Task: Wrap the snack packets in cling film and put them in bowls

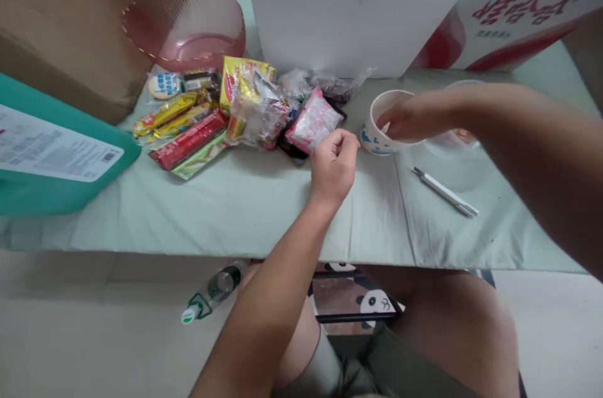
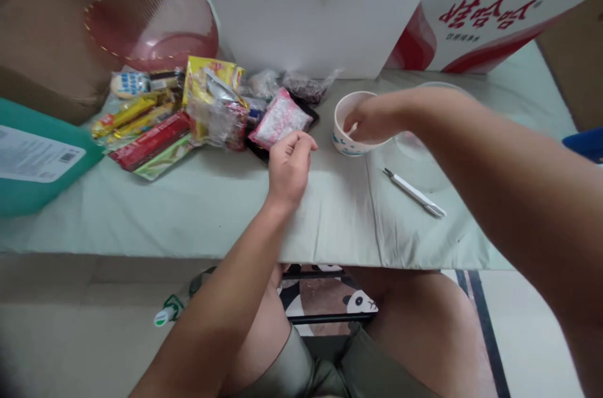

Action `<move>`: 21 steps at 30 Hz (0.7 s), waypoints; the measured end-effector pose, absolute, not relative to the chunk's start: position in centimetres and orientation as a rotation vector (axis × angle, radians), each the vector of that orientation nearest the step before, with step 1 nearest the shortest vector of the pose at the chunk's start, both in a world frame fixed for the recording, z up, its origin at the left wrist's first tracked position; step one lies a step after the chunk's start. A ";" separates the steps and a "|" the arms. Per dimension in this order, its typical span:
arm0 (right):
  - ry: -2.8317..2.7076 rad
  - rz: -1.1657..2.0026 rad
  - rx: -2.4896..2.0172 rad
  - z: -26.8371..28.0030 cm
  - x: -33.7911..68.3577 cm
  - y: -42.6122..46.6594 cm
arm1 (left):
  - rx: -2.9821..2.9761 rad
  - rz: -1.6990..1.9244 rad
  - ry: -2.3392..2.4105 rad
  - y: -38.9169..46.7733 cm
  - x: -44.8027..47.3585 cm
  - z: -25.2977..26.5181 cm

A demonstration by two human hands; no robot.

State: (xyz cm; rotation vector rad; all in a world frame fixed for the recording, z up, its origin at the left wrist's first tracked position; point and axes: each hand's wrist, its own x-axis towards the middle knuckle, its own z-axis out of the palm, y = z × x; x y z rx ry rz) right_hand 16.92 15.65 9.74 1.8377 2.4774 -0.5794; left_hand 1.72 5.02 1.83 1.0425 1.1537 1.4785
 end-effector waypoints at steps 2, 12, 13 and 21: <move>2.228 -0.216 1.687 11.7 15.5 14.9 | 1.026 1.674 1.184 5.0 0.9 2.0; 2.582 -0.548 1.831 6.4 7.1 13.8 | 1.044 2.046 1.277 4.7 -1.9 2.3; 2.605 -0.589 1.859 5.8 7.0 14.0 | 1.051 2.042 1.285 4.8 -2.0 2.4; 2.795 -0.537 2.016 8.0 9.9 10.8 | 1.100 2.079 1.242 4.6 -2.4 2.9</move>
